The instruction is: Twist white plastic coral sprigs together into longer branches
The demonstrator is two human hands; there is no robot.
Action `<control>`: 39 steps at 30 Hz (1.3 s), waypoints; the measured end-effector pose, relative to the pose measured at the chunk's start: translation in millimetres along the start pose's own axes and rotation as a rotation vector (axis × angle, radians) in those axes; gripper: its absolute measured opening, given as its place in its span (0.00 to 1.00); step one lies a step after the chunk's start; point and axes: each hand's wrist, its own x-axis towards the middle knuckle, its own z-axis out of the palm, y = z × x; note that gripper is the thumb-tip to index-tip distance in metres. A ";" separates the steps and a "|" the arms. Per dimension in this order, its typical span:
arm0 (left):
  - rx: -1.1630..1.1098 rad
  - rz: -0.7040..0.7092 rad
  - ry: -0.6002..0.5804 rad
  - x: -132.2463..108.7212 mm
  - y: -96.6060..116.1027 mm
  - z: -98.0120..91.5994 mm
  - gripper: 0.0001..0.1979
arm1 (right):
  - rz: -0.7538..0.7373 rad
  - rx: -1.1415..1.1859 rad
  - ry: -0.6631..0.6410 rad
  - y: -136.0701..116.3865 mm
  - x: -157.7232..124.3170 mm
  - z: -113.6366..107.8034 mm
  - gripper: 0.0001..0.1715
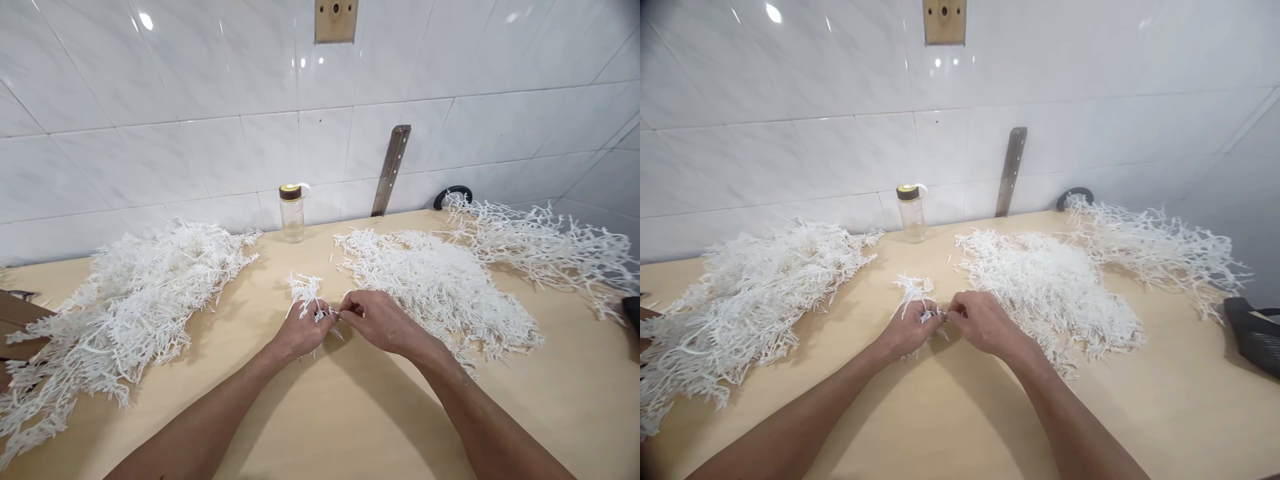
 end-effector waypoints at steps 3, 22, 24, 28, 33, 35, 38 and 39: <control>-0.006 0.028 -0.012 -0.2 2.7 -0.8 0.11 | -0.038 -0.056 0.024 -0.8 0.4 2.3 0.11; -0.061 -0.060 0.029 2.0 -3.0 -1.3 0.10 | 0.046 0.108 -0.007 1.5 3.0 7.1 0.13; -0.051 -0.064 0.028 1.4 -2.5 -0.7 0.10 | 0.038 0.090 -0.005 0.8 3.6 6.3 0.12; -0.010 -0.035 0.061 -0.7 -0.6 0.6 0.10 | 0.025 0.022 0.038 1.0 4.1 8.6 0.11; 0.078 0.043 0.032 -1.2 2.0 1.1 0.11 | -0.009 -0.091 0.064 -0.7 2.7 13.6 0.10; 0.084 0.042 0.053 -0.7 2.0 1.4 0.10 | -0.013 -0.117 0.070 -3.0 2.0 14.1 0.10; 0.064 0.037 0.062 -0.4 0.0 2.0 0.10 | 0.005 -0.125 0.072 -5.8 1.6 14.3 0.10; 0.052 0.037 0.066 -0.4 -1.1 2.4 0.10 | 0.017 -0.117 0.070 -6.2 1.8 14.7 0.09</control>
